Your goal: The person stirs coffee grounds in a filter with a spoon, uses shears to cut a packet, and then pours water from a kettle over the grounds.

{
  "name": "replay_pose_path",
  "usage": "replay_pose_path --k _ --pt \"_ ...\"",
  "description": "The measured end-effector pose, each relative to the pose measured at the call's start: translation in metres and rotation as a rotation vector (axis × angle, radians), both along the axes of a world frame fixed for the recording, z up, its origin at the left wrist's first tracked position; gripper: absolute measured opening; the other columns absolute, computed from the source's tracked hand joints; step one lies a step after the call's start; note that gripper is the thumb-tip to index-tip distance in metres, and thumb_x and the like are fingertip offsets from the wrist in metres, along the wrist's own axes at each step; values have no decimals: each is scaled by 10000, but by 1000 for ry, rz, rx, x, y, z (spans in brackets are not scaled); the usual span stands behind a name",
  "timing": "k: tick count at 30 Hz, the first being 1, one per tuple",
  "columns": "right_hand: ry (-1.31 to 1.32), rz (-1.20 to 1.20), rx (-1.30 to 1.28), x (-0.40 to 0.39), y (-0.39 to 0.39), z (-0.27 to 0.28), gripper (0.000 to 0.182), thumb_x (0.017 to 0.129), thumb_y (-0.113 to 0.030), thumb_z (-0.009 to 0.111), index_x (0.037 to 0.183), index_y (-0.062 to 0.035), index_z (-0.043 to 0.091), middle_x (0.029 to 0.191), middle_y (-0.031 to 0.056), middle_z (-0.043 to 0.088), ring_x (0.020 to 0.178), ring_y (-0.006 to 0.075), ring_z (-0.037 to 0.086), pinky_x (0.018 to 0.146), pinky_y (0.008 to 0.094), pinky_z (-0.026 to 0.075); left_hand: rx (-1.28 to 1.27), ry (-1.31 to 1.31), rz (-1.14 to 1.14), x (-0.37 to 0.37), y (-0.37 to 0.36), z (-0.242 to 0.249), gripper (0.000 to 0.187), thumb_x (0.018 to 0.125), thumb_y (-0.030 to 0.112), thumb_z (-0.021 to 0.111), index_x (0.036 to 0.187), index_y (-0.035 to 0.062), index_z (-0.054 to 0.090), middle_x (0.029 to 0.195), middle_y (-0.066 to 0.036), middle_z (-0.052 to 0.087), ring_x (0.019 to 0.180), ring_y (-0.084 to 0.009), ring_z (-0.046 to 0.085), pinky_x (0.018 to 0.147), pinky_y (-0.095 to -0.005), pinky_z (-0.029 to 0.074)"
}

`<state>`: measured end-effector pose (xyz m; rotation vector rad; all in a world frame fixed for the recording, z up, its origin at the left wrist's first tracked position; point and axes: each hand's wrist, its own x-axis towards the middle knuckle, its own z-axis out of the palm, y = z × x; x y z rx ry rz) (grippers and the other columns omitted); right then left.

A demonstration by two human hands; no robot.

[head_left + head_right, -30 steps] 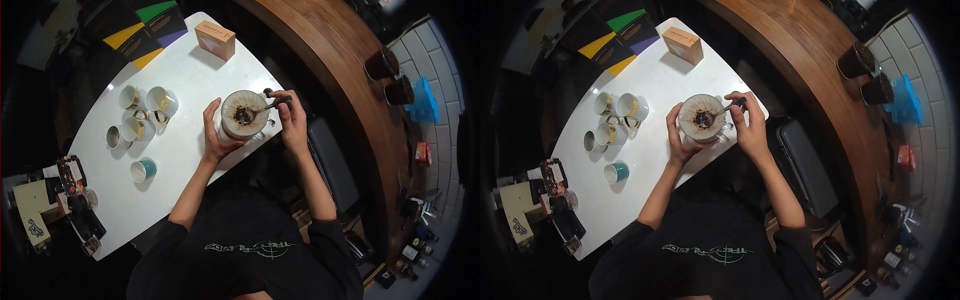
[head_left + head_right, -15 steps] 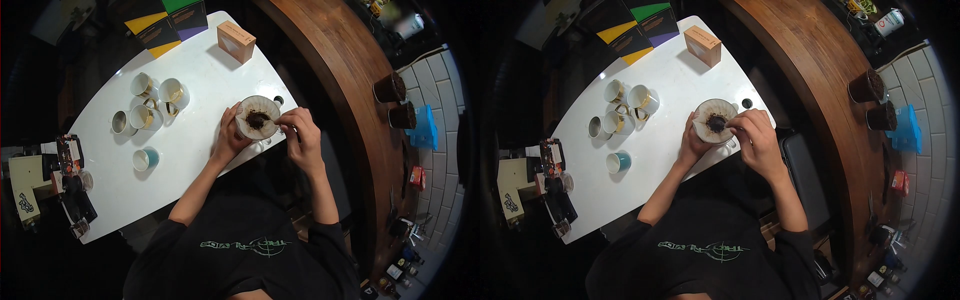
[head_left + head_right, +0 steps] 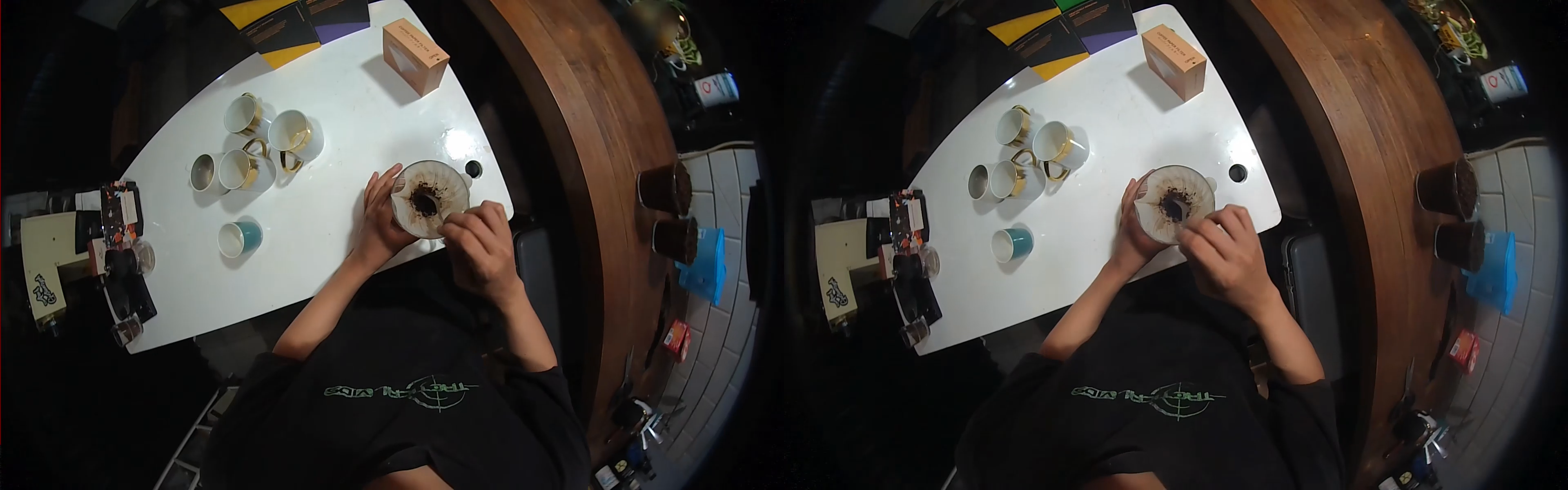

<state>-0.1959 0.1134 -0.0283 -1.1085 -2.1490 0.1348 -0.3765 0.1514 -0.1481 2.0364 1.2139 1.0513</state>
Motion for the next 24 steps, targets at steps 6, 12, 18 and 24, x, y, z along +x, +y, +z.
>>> replay_pose_path --k 6,12,18,24 --pt "-15 96 17 17 5 14 241 718 -88 728 954 -116 689 1001 26 664 837 217 583 782 398 433 -9 117 30 4 -1 5 742 726 351 840 1365 97 561 1421 -113 540 1416 -308 393 1221 -516 188" --pt "-27 184 48 31 33 6 253 714 -170 772 957 -155 704 1021 -2 670 898 230 591 833 429 423 -13 236 105 9 -4 -7 666 765 355 810 1343 115 580 1350 -90 601 1366 -279 456 1213 -509 203" --pt "-59 306 -23 45 29 -3 232 726 -156 752 950 -180 696 1025 -9 651 956 226 583 865 443 425 -281 -37 136 12 -9 -15 866 638 394 904 1361 70 553 1462 -145 470 1403 -324 392 1196 -566 218" --pt "-22 285 11 52 24 12 236 744 -151 741 970 -194 687 1037 -10 651 956 224 587 862 433 430 -246 -101 163 11 -15 -43 1192 640 242 941 1527 25 173 1427 -165 495 1357 -325 463 1209 -497 252"
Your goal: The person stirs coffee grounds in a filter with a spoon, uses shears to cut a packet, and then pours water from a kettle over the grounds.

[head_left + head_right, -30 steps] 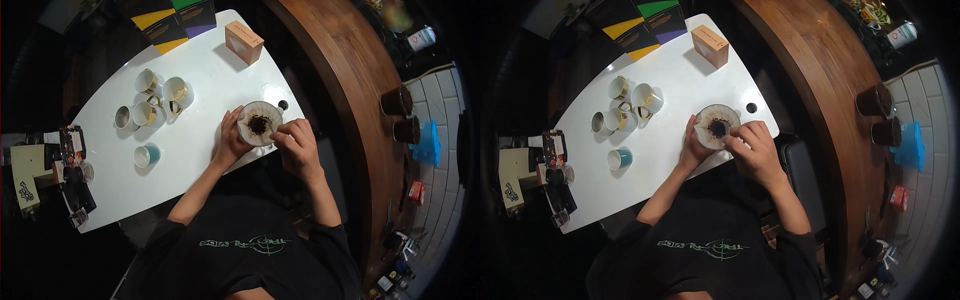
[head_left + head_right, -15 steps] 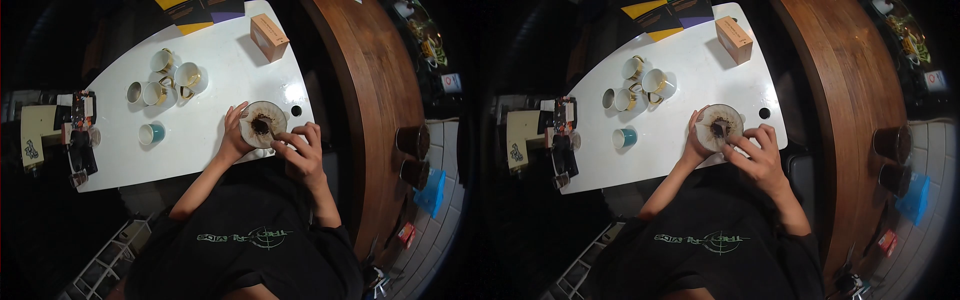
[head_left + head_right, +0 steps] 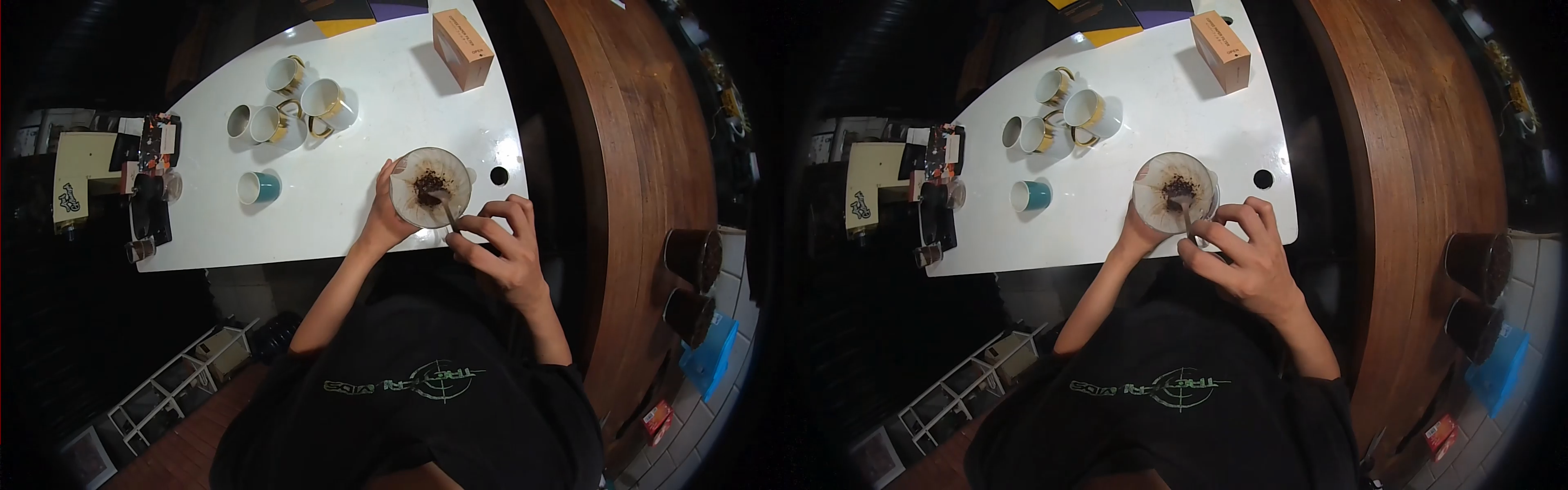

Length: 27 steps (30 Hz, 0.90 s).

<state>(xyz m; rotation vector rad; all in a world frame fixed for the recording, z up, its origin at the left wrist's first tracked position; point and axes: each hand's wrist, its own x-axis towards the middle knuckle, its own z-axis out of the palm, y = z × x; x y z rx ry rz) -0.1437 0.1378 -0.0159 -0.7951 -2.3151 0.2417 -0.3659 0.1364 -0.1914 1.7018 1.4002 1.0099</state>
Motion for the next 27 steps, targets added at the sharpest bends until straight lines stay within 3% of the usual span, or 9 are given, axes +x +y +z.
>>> replay_pose_path --k 2,3,4,6,9,14,17,20,27 --pt "23 -9 15 -2 6 0 266 733 -147 751 988 -179 681 1024 0 644 955 232 587 852 431 432 -31 -28 12 2 0 5 1300 636 181 947 1530 22 17 1415 -185 506 1335 -320 492 1204 -477 271" --pt "25 -20 9 -5 10 -1 270 730 -135 751 989 -167 680 1009 7 638 951 238 586 848 431 433 -29 -40 16 3 -1 7 1170 651 256 938 1519 22 189 1416 -161 520 1333 -317 492 1208 -474 259" --pt "23 -29 1 -8 13 -1 274 727 -123 751 990 -155 679 994 13 631 947 245 585 845 431 434 -30 -42 11 3 1 14 1170 651 256 938 1519 22 189 1416 -161 520 1333 -317 492 1208 -474 259" --pt "3 -12 -1 -12 15 -3 290 726 -91 752 1002 -122 670 977 27 616 938 259 584 841 435 438 -134 58 -57 3 5 29 976 661 335 917 1442 38 412 1397 -125 552 1335 -312 487 1204 -479 249" --pt "-10 15 -36 -20 13 -5 305 723 -65 753 1012 -89 658 969 51 604 933 260 586 842 436 443 -49 -45 8 10 7 43 815 659 398 894 1330 70 567 1361 -95 586 1334 -309 480 1195 -486 245" --pt "-19 -58 -150 -36 8 5 297 730 -34 721 1010 -34 623 932 102 580 904 276 585 845 428 456 -75 -48 -4 10 9 29 806 656 399 886 1333 92 574 1369 -98 578 1327 -301 480 1174 -527 256" --pt "-110 -97 -141 -42 6 15 260 758 -35 693 1006 -31 616 928 105 578 889 288 581 845 421 460 150 262 -29 9 6 15 822 662 411 881 1345 78 566 1382 -107 560 1342 -303 466 1167 -560 245" --pt "-138 -142 -219 -42 3 24 231 780 -36 678 1002 -26 615 928 104 581 876 291 576 844 417 461 147 103 5 11 3 10 852 653 421 884 1353 64 553 1392 -114 545 1349 -305 457 1171 -562 241" --pt "-44 -232 -483 -52 9 39 130 861 -35 611 974 29 601 887 188 590 859 358 587 755 439 491 251 178 16 12 1 19 872 654 403 875 1363 32 529 1392 -127 528 1364 -303 441 1182 -546 232"
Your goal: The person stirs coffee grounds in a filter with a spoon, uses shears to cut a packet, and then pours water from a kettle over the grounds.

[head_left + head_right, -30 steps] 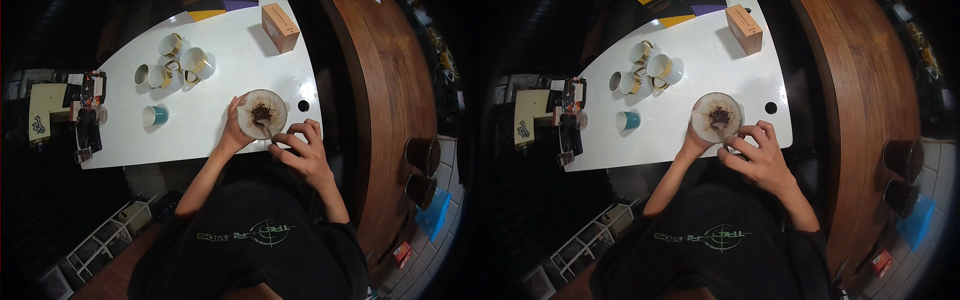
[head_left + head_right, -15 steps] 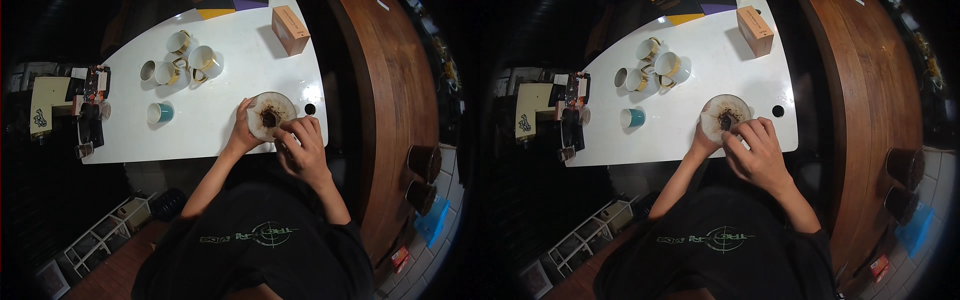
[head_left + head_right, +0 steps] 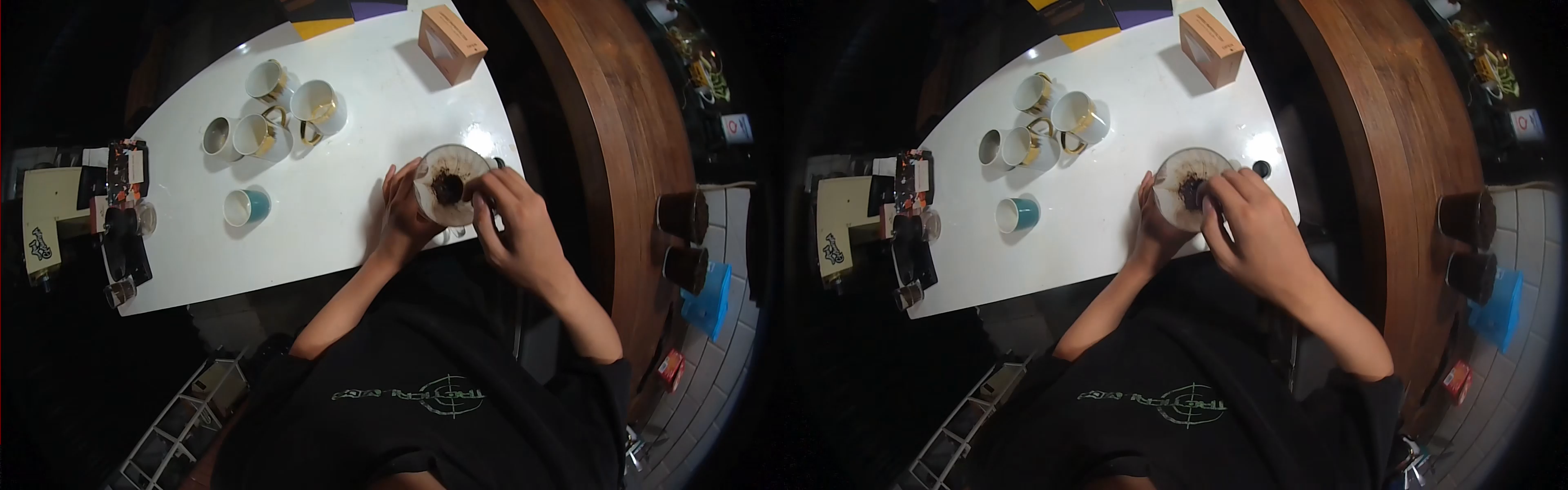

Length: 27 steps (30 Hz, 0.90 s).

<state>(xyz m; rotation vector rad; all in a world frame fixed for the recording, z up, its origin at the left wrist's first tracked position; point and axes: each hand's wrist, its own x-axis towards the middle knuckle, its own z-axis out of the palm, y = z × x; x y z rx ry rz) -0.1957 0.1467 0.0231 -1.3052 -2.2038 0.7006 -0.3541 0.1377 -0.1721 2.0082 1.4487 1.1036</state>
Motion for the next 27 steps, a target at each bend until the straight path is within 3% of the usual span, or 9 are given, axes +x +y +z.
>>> replay_pose_path --k 5,6,7,11,15,17,23,25,27 --pt "81 -108 -209 -1 6 9 151 929 -84 579 956 59 621 836 225 640 713 369 615 680 440 493 -41 -63 5 3 -3 0 827 671 365 865 1351 31 534 1358 -139 552 1349 -319 453 1169 -563 234" --pt "73 -76 -133 2 9 5 168 965 -100 552 950 46 633 783 176 662 644 287 615 601 344 467 -18 -44 4 3 0 1 820 674 355 863 1352 31 532 1365 -136 549 1340 -324 464 1156 -579 242" --pt "78 -61 -110 3 14 7 168 965 -100 552 950 46 633 783 176 662 644 287 615 601 344 467 -39 -123 -9 3 2 2 819 667 359 868 1347 42 541 1366 -131 553 1337 -328 469 1146 -592 249" --pt "100 53 -274 6 27 19 207 954 -158 622 929 47 629 792 220 637 692 359 608 664 414 496 -2 -96 -24 1 4 1 802 652 369 877 1329 77 560 1346 -116 571 1312 -334 484 1134 -593 263" --pt "62 275 121 23 38 -14 172 953 -157 662 959 13 636 876 159 613 822 326 602 713 399 489 -204 -221 -50 1 7 3 759 661 385 871 1303 103 579 1359 -105 561 1293 -340 486 1124 -583 285" --pt "33 319 129 25 40 -18 180 957 -197 640 960 -19 609 893 137 621 896 327 583 832 436 472 -213 -209 -56 1 3 9 762 689 399 861 1327 101 571 1360 -108 560 1295 -341 479 1151 -553 264" --pt "27 378 197 36 46 -19 198 951 -227 657 949 -37 600 931 93 613 925 279 543 835 408 432 -263 -144 -55 2 2 16 848 715 384 871 1393 41 494 1334 -138 577 1281 -351 491 1203 -517 199" --pt "37 360 186 37 46 -23 195 949 -227 662 943 -42 600 941 84 615 920 275 543 826 402 427 -215 -209 6 4 1 2 878 702 339 893 1388 9 456 1319 -151 592 1247 -336 536 1195 -503 226" --pt "113 360 142 36 46 -24 155 933 -192 691 935 -50 628 892 77 580 895 256 505 819 387 419 -344 -571 -18 7 0 8 924 697 292 907 1398 -17 390 1297 -159 609 1206 -319 587 1175 -484 274"
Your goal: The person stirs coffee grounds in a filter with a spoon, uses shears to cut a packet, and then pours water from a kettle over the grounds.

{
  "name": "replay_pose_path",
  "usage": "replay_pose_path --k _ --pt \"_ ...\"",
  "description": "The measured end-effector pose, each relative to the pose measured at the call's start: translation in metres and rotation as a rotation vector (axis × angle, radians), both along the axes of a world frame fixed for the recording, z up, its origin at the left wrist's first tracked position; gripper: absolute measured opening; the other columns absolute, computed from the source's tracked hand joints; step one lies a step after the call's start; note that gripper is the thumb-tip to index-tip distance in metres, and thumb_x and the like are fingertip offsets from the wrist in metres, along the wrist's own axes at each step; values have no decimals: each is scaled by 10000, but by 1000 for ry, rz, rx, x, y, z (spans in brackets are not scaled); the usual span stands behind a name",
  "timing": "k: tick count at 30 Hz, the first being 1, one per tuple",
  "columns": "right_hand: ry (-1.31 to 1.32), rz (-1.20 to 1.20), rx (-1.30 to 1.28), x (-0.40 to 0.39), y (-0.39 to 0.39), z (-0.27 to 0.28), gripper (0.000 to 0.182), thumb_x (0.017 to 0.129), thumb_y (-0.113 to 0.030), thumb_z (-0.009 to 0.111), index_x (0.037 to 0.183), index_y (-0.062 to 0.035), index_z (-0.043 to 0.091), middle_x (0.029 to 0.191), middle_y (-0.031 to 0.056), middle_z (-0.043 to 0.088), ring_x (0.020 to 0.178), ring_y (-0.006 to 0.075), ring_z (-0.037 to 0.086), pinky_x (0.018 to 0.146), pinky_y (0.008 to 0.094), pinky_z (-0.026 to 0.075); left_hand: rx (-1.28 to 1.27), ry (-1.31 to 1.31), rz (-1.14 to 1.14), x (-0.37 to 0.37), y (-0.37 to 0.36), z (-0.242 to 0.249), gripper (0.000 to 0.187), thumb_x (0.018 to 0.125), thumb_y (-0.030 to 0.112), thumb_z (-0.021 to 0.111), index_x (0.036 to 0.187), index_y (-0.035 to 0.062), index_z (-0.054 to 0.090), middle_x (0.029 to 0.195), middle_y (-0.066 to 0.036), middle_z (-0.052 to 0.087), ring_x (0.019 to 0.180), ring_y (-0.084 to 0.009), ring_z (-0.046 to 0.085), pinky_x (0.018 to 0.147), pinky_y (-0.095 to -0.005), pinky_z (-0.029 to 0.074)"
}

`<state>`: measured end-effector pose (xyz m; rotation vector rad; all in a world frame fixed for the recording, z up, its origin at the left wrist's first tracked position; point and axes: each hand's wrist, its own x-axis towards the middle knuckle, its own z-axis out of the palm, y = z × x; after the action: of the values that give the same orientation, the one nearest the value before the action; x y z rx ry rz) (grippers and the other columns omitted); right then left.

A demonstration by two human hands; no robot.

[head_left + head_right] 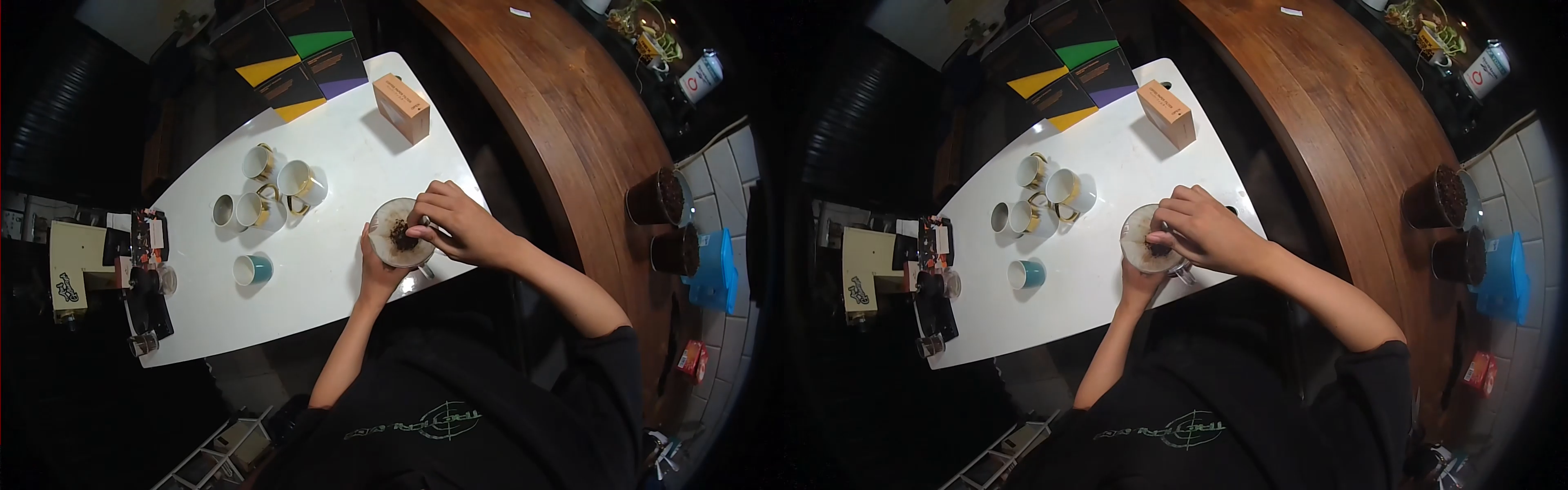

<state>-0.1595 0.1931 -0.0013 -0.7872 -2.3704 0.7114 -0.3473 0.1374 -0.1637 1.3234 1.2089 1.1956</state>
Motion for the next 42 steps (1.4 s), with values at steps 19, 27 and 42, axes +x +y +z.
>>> replay_pose_path --k 19,27,42 --pt "216 -236 -199 -7 0 -11 103 961 -93 614 926 1 641 792 133 597 766 294 550 699 389 445 104 334 -41 -3 8 -4 641 729 423 838 1255 114 640 1315 -84 626 1296 -317 494 1185 -547 207" --pt "74 -101 -109 1 -2 13 90 886 -59 697 958 -14 666 885 98 633 869 280 558 747 382 476 156 344 -35 1 9 5 634 690 406 864 1217 122 656 1268 -65 642 1211 -303 559 1104 -557 310" --pt "-13 -58 224 10 -18 4 207 761 -101 778 928 -52 666 864 63 604 857 272 568 755 390 472 142 274 -18 -2 3 2 764 668 397 881 1303 92 587 1328 -93 584 1281 -310 511 1140 -592 271"
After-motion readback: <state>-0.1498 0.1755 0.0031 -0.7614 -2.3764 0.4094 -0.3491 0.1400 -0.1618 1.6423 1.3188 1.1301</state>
